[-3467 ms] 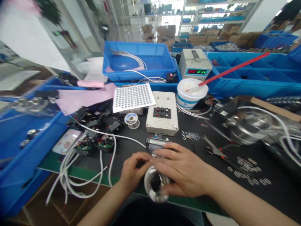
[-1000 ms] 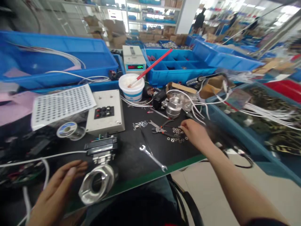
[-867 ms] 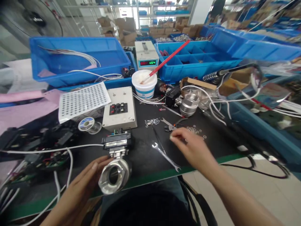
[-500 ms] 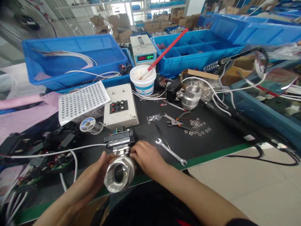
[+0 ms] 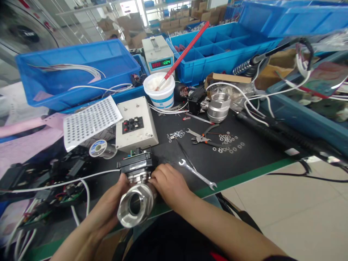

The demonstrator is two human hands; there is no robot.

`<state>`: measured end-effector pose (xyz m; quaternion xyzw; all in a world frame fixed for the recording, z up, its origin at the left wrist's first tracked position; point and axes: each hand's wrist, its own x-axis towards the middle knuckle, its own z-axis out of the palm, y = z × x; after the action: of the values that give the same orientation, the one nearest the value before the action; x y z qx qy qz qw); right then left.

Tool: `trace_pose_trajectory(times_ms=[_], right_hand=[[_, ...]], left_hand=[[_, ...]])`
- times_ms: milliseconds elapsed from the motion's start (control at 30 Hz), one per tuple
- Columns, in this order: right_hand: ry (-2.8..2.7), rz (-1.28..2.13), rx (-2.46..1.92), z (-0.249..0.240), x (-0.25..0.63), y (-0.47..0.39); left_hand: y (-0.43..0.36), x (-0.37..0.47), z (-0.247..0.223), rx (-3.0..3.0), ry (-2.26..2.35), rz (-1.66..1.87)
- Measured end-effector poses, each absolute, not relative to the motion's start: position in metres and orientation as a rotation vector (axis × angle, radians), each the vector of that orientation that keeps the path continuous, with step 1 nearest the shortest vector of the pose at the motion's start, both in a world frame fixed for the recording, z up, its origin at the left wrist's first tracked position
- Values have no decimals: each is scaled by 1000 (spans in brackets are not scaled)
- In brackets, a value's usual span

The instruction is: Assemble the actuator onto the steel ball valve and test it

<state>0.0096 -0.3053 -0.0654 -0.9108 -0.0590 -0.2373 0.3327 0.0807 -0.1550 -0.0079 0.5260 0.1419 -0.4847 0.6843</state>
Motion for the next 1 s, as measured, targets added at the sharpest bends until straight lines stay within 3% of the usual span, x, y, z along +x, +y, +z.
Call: trace_pose_trajectory(times_ms=[567, 1000], right_hand=[[-104, -483, -2370, -65, 8, -309], [-195, -314, -2669, -66, -24, -314]], left_hand=[[-148, 81, -4, 1118, 262, -1061], [-146, 78, -6, 1137, 277, -1079]])
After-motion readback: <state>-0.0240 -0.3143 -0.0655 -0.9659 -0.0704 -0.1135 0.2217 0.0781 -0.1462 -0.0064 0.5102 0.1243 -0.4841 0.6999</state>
